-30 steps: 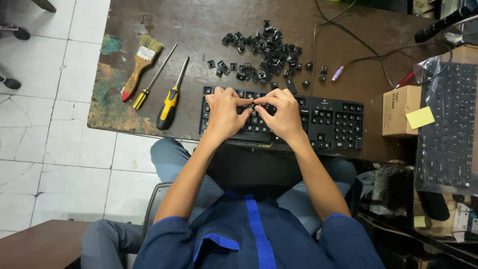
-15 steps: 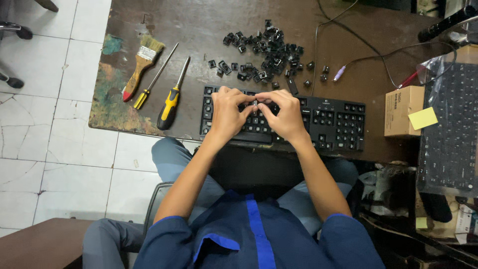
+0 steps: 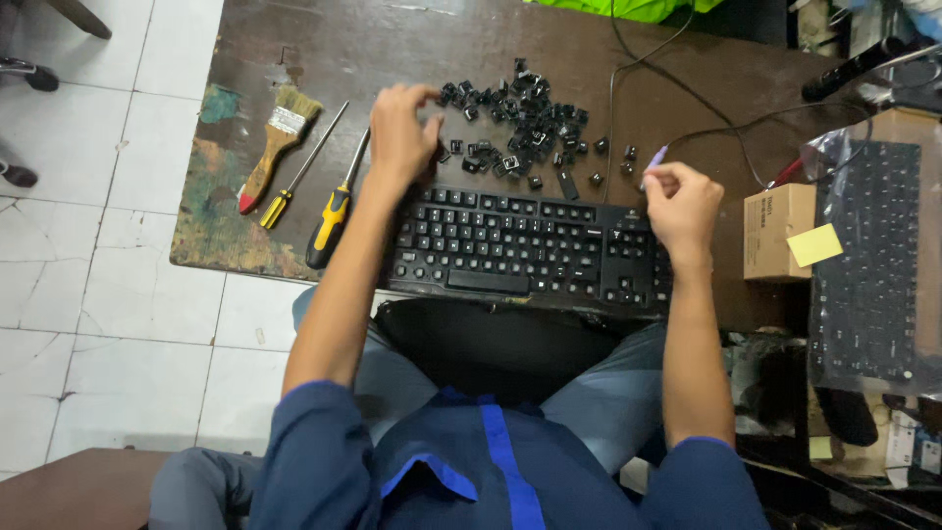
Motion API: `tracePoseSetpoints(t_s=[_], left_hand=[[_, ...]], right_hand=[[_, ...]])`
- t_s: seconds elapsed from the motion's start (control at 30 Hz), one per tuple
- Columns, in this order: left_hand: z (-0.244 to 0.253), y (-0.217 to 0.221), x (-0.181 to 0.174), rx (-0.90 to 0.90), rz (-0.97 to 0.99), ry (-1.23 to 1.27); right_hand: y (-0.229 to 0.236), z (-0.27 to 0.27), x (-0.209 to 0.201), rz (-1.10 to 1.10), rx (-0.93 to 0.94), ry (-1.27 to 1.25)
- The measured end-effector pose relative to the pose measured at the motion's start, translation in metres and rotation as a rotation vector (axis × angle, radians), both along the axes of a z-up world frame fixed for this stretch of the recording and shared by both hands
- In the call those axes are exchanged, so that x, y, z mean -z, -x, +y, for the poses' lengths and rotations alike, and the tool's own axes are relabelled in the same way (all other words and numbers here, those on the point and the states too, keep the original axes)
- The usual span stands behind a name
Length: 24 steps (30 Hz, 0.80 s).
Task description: The person assembles a keyboard by attaching keycaps to the switches. They use a screwdriver to secure some components and continue placing keycaps one by one until the keyboard is mostly complete.
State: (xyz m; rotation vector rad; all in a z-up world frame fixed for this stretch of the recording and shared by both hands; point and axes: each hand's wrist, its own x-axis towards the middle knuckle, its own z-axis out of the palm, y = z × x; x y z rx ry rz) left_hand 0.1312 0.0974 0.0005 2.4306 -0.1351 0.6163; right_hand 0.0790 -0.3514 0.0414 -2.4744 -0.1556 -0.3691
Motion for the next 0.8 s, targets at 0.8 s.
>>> tracePoseSetpoints(t_s=[0.8], left_hand=[[-0.058, 0.094, -0.034, 0.494, 0.371, 1.140]], right_hand=[[0.041, 0.178, -0.055, -0.073, -0.631, -0.616]])
